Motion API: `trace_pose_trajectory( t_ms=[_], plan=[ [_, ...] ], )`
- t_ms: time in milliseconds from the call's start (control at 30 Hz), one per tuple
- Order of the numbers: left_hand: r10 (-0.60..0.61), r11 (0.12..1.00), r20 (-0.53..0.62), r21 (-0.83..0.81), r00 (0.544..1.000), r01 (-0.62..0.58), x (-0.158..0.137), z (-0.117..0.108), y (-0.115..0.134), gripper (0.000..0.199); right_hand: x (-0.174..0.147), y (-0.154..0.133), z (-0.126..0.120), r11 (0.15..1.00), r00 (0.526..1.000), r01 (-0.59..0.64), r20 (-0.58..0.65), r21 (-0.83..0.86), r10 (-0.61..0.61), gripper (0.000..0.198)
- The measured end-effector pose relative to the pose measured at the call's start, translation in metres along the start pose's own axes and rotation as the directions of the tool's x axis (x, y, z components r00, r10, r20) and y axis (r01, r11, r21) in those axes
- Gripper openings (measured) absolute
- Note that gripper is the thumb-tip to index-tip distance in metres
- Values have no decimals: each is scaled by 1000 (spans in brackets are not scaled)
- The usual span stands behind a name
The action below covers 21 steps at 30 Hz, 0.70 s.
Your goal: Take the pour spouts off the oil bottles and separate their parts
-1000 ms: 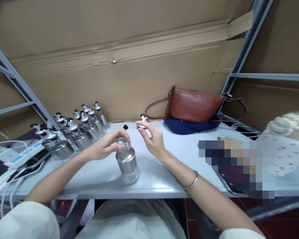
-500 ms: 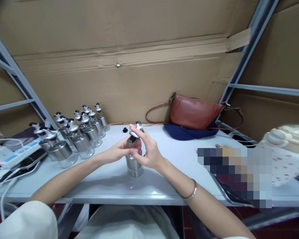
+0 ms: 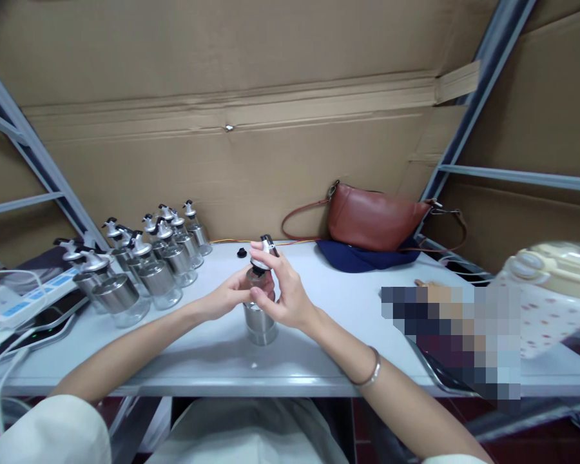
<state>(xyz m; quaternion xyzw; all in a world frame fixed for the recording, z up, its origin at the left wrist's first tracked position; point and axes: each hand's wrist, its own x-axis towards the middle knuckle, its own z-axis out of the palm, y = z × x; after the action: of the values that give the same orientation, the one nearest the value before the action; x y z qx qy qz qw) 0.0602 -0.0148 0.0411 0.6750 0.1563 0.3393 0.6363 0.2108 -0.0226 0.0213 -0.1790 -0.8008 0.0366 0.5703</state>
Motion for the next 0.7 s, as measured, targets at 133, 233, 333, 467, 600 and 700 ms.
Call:
trace_pose_trajectory(
  t_ms=[133, 233, 333, 467, 600, 700],
  plan=[
    [-45, 997, 6, -63, 999, 45, 0, 0, -1, 44, 1, 0, 0, 997, 998, 55, 29, -45, -54, 39],
    [-45, 996, 1, -79, 999, 45, 1, 0, -3, 43, 2, 0, 0, 996, 997, 74, 31, -51, -73, 38],
    [-42, 997, 10, -59, 999, 43, 2, -3, -6, 37, 2, 1, 1, 995, 996, 87, 35, -57, -85, 39],
    [-19, 998, -23, -60, 1000, 18, 0, -7, -6, 26, -1, 5, 0, 995, 996, 72, 53, -72, -69, 43],
    [-35, 988, -6, -154, 999, 34, -2, -6, -6, 42, -2, 6, -1, 993, 995, 89, 56, -80, -84, 46],
    [-48, 985, -33, -167, 998, 42, 1, -2, -7, 59, -2, 5, -1, 989, 995, 95, 30, -115, -92, 46]
  ],
)
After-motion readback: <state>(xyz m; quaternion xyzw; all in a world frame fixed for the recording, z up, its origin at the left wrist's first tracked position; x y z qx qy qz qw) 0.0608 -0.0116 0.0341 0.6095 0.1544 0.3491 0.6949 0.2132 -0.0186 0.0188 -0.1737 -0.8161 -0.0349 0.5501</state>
